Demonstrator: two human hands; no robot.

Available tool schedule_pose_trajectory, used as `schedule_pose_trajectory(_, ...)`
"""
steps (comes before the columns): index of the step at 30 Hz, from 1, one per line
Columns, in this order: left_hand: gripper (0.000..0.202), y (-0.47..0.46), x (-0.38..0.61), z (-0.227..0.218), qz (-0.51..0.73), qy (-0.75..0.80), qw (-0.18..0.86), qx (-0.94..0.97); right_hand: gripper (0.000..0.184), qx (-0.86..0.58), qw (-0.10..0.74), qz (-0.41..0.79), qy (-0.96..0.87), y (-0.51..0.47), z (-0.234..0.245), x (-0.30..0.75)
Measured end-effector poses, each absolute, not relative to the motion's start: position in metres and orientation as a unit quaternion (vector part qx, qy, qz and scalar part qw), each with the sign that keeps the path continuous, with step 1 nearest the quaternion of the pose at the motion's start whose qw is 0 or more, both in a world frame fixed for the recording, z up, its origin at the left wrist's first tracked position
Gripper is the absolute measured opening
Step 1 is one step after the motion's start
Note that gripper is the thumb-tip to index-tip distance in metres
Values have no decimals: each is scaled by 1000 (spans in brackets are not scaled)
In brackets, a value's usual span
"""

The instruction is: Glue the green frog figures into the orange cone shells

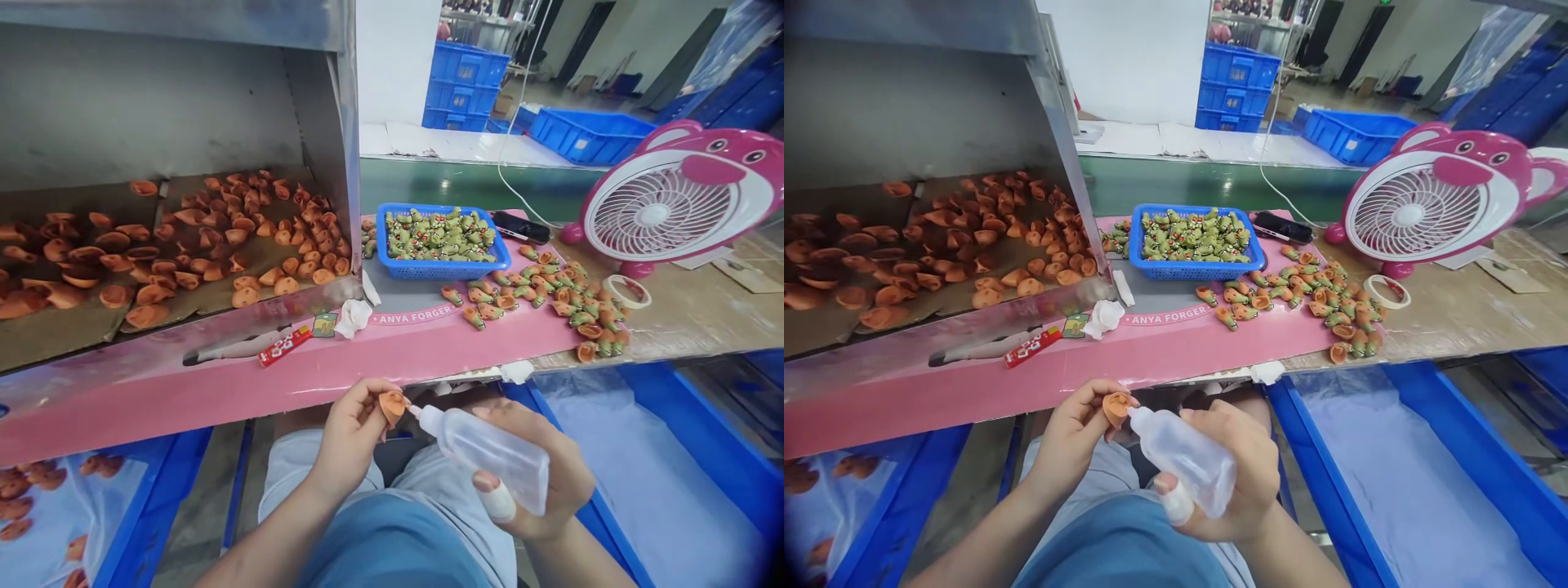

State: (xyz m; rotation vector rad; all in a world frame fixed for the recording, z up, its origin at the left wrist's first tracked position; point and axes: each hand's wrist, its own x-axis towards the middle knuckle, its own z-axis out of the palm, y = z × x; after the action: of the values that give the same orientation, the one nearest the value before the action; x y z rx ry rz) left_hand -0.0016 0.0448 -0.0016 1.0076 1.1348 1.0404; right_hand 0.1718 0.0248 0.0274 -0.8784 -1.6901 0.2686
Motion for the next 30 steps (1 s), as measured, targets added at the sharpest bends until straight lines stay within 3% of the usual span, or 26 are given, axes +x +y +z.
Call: schedule_pose_trajectory(30,6,48,-4,0,481,516,543,456,33,-394,591,161,-685,26,24,172)
